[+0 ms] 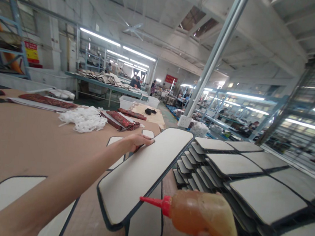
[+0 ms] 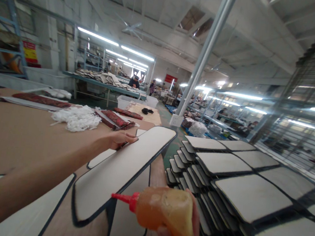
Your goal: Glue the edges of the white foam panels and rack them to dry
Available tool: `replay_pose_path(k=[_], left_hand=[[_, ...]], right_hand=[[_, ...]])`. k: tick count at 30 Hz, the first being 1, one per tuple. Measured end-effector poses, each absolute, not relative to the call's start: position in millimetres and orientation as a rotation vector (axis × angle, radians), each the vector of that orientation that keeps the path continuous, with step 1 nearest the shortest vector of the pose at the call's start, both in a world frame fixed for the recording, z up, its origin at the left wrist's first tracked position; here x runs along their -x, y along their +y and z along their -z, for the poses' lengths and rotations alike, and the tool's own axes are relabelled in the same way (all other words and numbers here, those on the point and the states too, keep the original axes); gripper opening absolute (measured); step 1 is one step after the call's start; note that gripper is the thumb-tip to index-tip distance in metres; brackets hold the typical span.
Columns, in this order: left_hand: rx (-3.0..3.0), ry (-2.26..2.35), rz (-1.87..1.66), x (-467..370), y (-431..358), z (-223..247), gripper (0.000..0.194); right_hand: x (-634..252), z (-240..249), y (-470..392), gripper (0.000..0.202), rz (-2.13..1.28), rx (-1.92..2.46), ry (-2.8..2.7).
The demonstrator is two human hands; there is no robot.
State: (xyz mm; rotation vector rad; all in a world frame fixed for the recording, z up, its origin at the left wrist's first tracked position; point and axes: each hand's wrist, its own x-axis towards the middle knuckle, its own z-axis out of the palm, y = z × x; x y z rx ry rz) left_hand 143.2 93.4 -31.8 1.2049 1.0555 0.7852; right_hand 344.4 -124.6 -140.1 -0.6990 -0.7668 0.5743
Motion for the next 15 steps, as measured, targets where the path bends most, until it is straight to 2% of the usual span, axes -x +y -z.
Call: replay_pose_path(k=[4, 10, 15], left_hand=[[-1.202, 1.097, -0.794, -145, 93, 28, 0.035], [-1.191, 1.136, -0.797, -146, 90, 21, 0.031], [-1.176, 1.151, -0.796, -146, 89, 18, 0.024]], right_hand=[[-344, 142, -126, 0.081, -0.565, 0.667, -0.768], [-346, 148, -128, 0.087, -0.550, 0.740, -0.840], [-354, 159, -126, 0.080, -0.469, 0.764, -0.941]])
